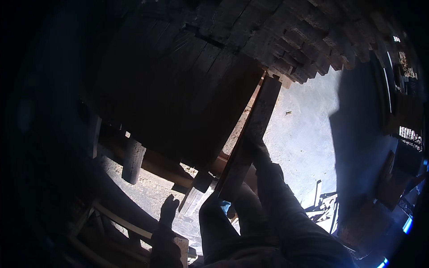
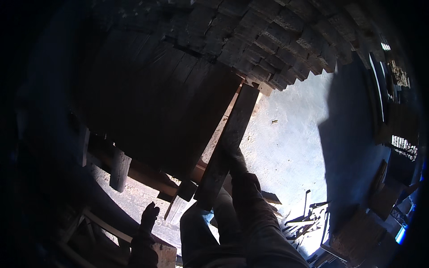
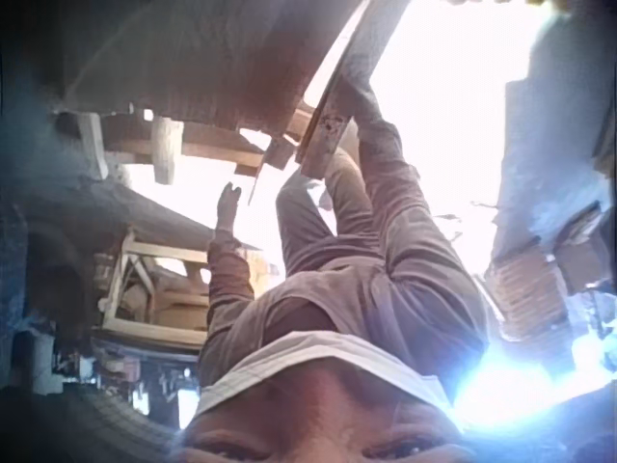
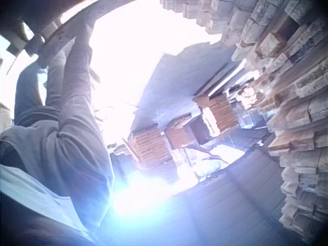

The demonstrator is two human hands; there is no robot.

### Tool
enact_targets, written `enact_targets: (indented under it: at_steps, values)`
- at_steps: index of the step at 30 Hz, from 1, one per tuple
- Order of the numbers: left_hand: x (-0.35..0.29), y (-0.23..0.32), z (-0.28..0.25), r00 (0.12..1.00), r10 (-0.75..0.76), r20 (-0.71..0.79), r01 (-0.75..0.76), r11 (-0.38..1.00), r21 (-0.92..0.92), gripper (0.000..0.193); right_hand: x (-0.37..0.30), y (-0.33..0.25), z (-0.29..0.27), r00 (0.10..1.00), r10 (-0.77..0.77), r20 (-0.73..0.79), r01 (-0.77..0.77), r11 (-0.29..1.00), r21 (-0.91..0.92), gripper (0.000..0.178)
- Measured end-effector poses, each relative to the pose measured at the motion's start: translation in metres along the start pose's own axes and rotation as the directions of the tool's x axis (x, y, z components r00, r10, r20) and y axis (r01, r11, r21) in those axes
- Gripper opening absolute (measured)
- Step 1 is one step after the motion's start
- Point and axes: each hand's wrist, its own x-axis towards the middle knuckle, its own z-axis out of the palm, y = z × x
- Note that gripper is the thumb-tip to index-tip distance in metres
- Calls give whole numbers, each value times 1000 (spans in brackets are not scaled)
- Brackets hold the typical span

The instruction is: The person repeatedly picks up stacks of wooden planks from a pile and places them onto a nearby workbench. They handle the planks by hand, moving them in batches and arranging them on the bench surface.

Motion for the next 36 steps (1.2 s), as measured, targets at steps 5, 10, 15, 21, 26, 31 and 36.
enact_targets:
  at_steps: [5, 10, 15, 21, 26, 31, 36]
  values:
    - [-5, 86, -14, 986, 163, 38, -168, 949, 266, 57, 3, -20, 56, 995, 3, 101, -19, 987, 160, 61]
    - [15, 138, -10, 936, 351, 8, -343, 909, 236, 53, 94, 15, 37, 964, -250, 87, 243, 966, 85, 72]
    - [39, 260, 54, 861, 509, 1, -466, 787, 404, 49, 18, -8, 60, 997, -66, -42, 66, 998, 0, 85]
    - [81, 402, 173, 531, 787, 314, -579, 67, 813, 84, -23, -35, 85, 721, -373, -584, -343, 540, -769, 137]
    - [149, 382, 183, 580, 778, 242, -514, 119, 849, 96, 7, -7, 107, 750, -440, -493, -311, 423, -851, 142]
    - [128, 369, 163, 394, 849, 352, -872, 223, 436, 96, 7, -9, 61, 872, -400, -282, -41, 515, -856, 138]
    - [106, 334, 169, 415, 796, 441, -885, 240, 399, 102, 8, -1, 41, 914, -343, -219, 174, 815, -552, 103]
